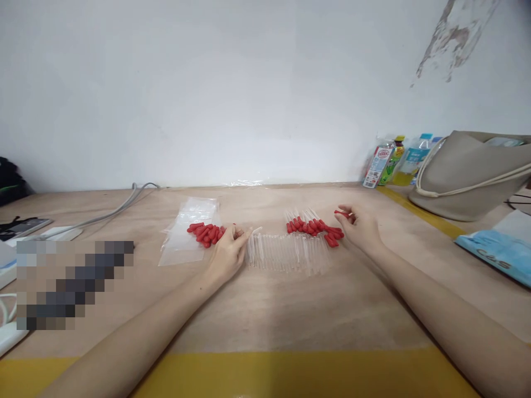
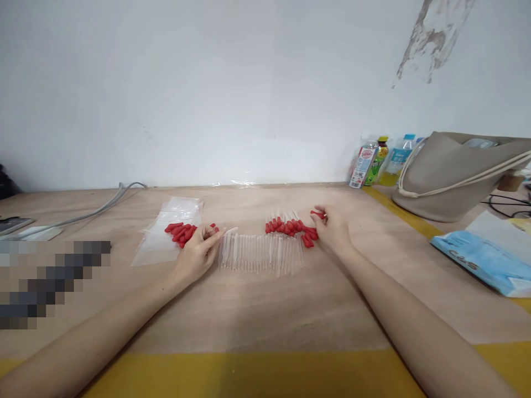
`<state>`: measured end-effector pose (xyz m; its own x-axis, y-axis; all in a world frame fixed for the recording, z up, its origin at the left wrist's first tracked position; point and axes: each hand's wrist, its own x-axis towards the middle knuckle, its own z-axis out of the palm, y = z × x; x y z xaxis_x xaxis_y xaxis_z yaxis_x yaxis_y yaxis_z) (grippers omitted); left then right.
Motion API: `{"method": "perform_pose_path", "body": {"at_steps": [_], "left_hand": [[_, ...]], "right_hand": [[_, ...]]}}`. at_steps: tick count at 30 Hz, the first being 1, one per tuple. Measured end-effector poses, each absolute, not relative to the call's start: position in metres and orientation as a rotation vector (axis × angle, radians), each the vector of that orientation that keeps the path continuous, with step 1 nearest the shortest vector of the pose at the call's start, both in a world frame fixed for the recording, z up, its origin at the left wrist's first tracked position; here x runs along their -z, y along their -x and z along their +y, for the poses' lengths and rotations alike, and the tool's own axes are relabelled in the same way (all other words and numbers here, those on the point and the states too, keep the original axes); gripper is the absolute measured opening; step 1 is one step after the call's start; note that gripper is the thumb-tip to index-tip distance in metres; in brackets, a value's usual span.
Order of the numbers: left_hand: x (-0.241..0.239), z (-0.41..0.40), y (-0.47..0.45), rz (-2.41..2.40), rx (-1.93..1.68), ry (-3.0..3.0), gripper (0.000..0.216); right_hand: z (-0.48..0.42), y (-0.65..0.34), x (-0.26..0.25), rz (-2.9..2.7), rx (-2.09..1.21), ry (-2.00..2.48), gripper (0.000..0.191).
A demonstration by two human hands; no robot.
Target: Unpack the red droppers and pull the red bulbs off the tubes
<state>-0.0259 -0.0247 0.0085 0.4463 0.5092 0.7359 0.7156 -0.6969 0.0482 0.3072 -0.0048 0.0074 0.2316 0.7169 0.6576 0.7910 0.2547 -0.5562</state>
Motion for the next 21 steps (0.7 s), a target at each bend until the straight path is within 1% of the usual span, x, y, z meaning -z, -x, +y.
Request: {"method": "perform_pose_path", "body": {"at_steps": [2, 6, 13, 17, 21], "left_hand": [[-0.008, -0.025, 0.025, -1.019, 1.124, 2.433, 0.030], [-0.010, -0.027, 0.023, -0.990, 1.099, 2.411, 0.024], [-0.007, -0.030, 0.019, -1.023, 1.130, 2.544, 0.016], [-0.004, -0.032, 0.016, -1.010, 1.154, 2.637, 0.020], [-0.008, -0.037, 0.016, -0.965, 1.151, 2.632, 0.032]], "right_hand": [[0.003, -0.318, -0.002, -1.385, -0.028, 1.602, 0.033], [0.013, -0.331, 0.009, -1.316, -0.261, 1.682, 0.029], [0.024, -0.329, 0.018, -1.378, -0.366, 1.644, 0.030], [0.026, -0.331, 0.022, -1.488, -0.431, 1.649, 0.027], [0.028, -0.335, 0.025, -1.519, -0.421, 1.670, 0.034]]}}
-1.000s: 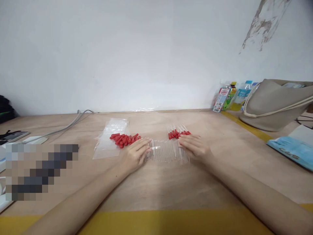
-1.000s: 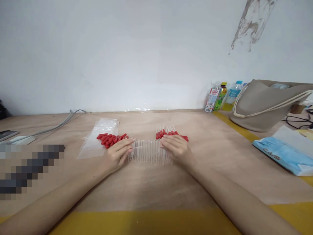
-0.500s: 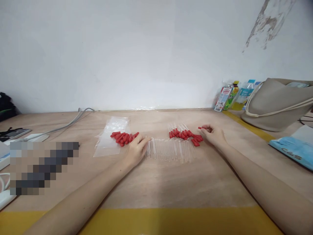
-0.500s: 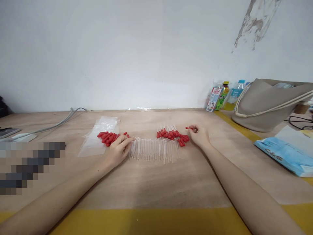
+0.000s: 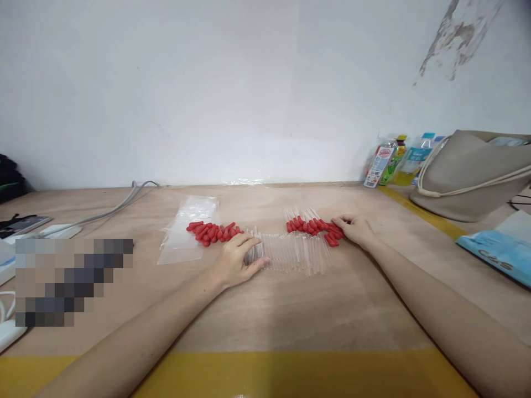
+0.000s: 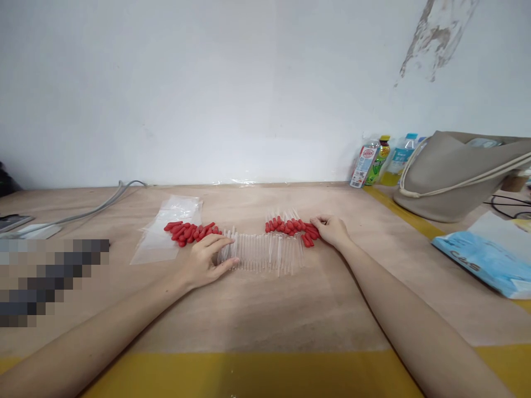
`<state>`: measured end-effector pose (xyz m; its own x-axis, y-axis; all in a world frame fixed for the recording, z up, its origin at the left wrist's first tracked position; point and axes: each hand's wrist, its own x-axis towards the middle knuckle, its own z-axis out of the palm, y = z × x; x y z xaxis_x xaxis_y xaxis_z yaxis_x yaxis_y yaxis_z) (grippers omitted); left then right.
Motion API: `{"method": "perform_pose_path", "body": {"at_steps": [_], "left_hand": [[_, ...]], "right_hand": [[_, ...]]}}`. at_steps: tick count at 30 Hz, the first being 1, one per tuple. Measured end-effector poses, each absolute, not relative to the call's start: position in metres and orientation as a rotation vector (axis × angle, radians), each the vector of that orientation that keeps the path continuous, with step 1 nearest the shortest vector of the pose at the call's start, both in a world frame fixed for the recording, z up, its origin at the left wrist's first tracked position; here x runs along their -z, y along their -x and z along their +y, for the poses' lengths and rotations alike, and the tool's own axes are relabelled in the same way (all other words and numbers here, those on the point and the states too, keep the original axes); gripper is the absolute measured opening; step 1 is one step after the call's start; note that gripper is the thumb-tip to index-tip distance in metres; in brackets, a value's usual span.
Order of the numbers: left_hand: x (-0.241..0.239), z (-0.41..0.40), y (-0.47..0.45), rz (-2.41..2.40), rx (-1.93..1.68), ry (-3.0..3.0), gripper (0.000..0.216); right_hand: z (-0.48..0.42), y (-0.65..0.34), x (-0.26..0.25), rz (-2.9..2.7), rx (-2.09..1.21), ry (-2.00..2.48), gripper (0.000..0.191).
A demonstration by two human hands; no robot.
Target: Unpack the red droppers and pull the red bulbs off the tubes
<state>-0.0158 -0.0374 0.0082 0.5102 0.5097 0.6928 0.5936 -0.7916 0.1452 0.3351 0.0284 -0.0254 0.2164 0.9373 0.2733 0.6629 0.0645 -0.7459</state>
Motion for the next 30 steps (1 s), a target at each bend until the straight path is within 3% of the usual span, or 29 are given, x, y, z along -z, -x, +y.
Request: {"method": "perform_pose_path", "body": {"at_steps": [5, 10, 20, 30], "left_hand": [[-0.019, -0.044, 0.020, -1.029, 0.945, 2.612, 0.051], [-0.019, -0.043, 0.024, -1.054, 0.765, 2.686, 0.061], [-0.014, -0.036, 0.022, -1.067, 0.632, 2.850, 0.048], [-0.015, -0.038, 0.022, -0.975, 0.761, 2.773, 0.045]], "right_hand": [[0.024, -0.329, 0.019, -1.508, -0.353, 1.675, 0.040], [0.015, -0.321, 0.006, -1.796, -0.143, 1.598, 0.029], [0.012, -0.319, 0.008, -1.866, -0.088, 1.600, 0.024], [0.016, -0.314, 0.015, -1.565, -0.015, 1.542, 0.023]]}}
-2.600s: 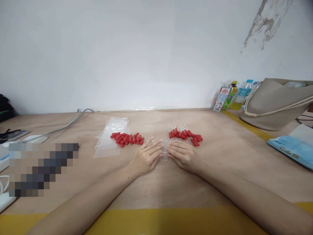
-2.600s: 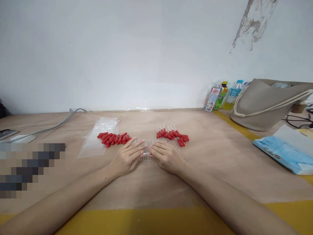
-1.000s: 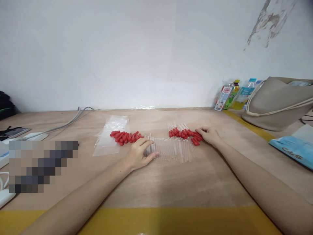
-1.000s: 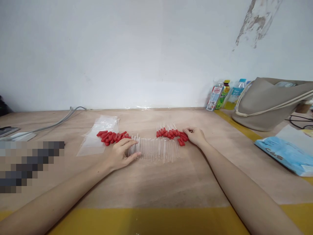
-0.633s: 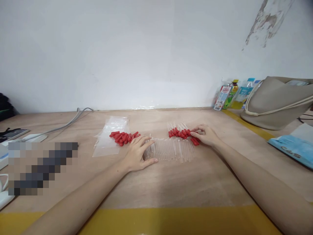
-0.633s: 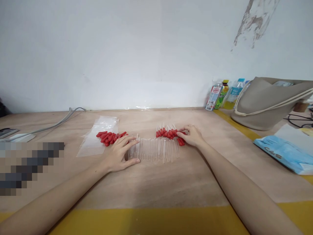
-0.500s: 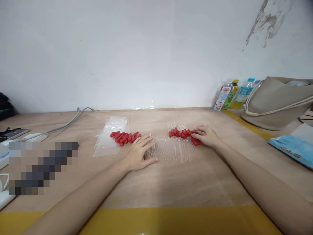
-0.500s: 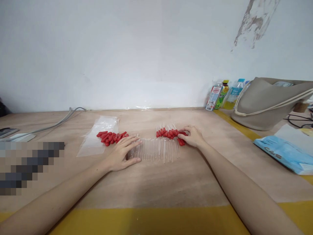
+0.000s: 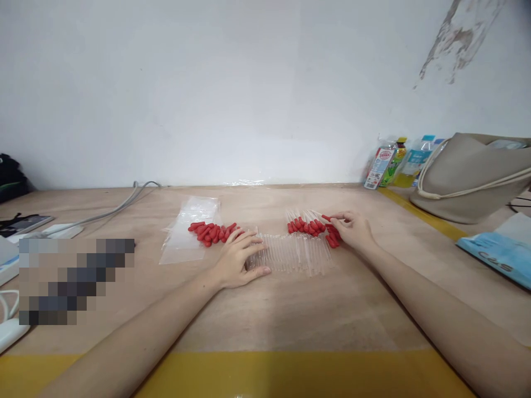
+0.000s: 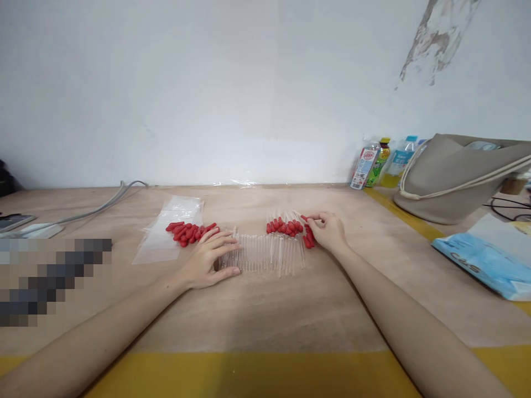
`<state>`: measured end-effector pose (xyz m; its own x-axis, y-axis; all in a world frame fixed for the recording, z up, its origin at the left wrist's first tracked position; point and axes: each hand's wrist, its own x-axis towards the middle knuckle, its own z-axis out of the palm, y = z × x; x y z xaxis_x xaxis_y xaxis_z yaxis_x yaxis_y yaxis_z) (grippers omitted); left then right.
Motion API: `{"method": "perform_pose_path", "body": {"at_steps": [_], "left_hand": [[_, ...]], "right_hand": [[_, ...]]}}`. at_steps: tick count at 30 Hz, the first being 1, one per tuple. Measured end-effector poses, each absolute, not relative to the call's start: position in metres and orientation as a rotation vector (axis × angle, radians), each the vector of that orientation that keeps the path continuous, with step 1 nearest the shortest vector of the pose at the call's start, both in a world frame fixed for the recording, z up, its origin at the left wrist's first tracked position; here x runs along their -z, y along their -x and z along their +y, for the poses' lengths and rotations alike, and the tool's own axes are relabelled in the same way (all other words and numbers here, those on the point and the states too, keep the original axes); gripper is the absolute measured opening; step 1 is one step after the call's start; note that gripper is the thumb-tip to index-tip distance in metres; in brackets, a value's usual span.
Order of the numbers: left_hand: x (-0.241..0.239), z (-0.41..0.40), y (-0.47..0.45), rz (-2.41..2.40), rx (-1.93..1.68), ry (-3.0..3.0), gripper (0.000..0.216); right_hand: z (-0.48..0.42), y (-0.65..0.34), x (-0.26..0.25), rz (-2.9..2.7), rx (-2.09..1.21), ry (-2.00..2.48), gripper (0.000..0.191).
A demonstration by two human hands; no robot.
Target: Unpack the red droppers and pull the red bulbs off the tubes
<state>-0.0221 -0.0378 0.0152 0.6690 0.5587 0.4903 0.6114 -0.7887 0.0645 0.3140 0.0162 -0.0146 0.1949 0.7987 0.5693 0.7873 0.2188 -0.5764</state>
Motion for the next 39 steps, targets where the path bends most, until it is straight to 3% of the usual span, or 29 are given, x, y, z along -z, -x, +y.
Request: {"method": "perform_pose_path", "body": {"at_steps": [5, 9, 13, 18, 26, 32, 39], "left_hand": [[-0.014, -0.035, 0.021, -0.945, 0.987, 2.576, 0.033], [-0.014, -0.034, 0.017, -0.980, 1.115, 2.337, 0.038], [-0.017, -0.037, 0.011, -0.870, 0.987, 2.245, 0.037], [-0.015, -0.038, 0.008, -0.722, 0.922, 2.310, 0.015], [-0.009, -0.037, -0.001, -0.579, 0.921, 2.344, 0.010], [-0.006, -0.038, -0.002, -0.501, 0.860, 2.363, 0.012], [-0.006, -0.041, -0.004, -0.489, 0.875, 2.436, 0.016]], "right_hand": [[0.004, -0.297, 0.006, -1.388, -0.013, 1.300, 0.022], [-0.024, -0.262, -0.008, -1.628, 0.032, 1.049, 0.014], [-0.050, -0.228, -0.012, -1.892, -0.016, 0.888, 0.012], [-0.062, -0.214, -0.010, -1.962, -0.039, 0.828, 0.013], [-0.060, -0.204, -0.009, -2.196, 0.225, 0.775, 0.040], [-0.053, -0.196, 0.001, -2.172, 0.474, 0.691, 0.014], [-0.056, -0.204, -0.004, -2.267, 0.542, 0.635, 0.015]]}}
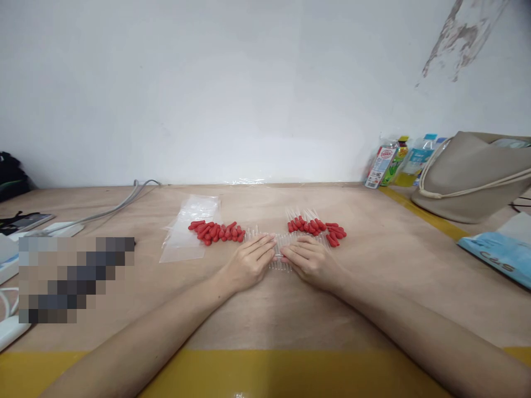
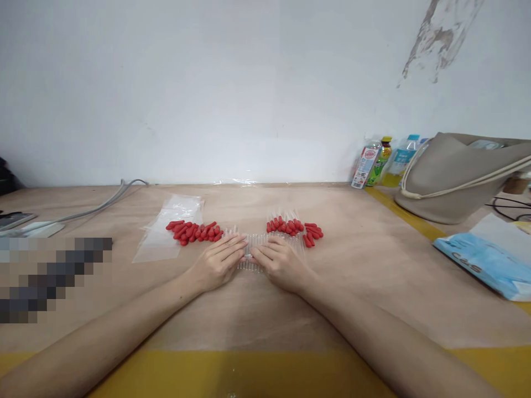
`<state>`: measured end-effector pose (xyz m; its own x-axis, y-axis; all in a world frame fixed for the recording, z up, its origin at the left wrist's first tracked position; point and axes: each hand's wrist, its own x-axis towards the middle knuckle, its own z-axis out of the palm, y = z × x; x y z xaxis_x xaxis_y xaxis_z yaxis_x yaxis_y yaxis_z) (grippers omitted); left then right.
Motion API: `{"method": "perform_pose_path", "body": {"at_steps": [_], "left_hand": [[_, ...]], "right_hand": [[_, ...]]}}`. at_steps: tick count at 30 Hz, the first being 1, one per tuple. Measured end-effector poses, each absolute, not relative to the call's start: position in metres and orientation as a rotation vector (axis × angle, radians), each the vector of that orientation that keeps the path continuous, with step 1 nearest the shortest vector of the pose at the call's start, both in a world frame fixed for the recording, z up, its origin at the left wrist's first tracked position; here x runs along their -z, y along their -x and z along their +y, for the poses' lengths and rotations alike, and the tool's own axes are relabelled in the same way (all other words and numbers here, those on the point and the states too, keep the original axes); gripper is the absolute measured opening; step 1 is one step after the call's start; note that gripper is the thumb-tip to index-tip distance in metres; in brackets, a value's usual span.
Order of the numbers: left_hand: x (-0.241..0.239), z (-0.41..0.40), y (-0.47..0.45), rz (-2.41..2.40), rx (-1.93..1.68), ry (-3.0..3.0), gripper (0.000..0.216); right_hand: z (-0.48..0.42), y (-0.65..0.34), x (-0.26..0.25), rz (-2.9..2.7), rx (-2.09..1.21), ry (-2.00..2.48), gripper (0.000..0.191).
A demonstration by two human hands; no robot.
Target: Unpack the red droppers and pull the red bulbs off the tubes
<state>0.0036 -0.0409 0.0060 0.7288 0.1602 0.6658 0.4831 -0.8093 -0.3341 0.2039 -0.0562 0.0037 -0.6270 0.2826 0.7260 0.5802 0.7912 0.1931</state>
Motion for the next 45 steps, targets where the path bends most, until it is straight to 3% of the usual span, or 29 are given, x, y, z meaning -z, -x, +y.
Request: {"method": "perform_pose_path", "body": {"at_steps": [10, 19, 23, 27, 32, 37, 45], "left_hand": [[-0.010, -0.046, -0.002, -0.517, 0.944, 2.496, 0.013], [-0.009, -0.041, 0.000, -0.471, 0.889, 2.425, 0.014], [-0.014, -0.038, 0.008, -0.573, 0.918, 2.356, 0.013], [-0.016, -0.036, 0.014, -0.859, 0.981, 2.294, 0.017], [-0.009, -0.030, 0.007, -1.006, 0.973, 2.375, 0.030], [-0.002, -0.024, 0.005, -0.891, 1.021, 2.414, 0.028], [-0.004, -0.031, -0.001, -0.797, 0.955, 2.548, 0.020]], "right_hand": [[-0.060, -0.215, -0.012, -2.252, 0.831, 0.433, 0.024], [-0.059, -0.220, -0.015, -2.225, 0.863, 0.420, 0.027], [-0.051, -0.233, -0.013, -2.180, 0.718, 0.577, 0.025], [-0.032, -0.264, -0.014, -1.803, 0.513, 1.022, 0.015], [-0.005, -0.303, -0.010, -1.586, 0.183, 1.376, 0.027], [0.009, -0.320, 0.003, -1.608, -0.135, 1.601, 0.028], [0.012, -0.323, 0.007, -1.625, -0.190, 1.694, 0.021]]}}
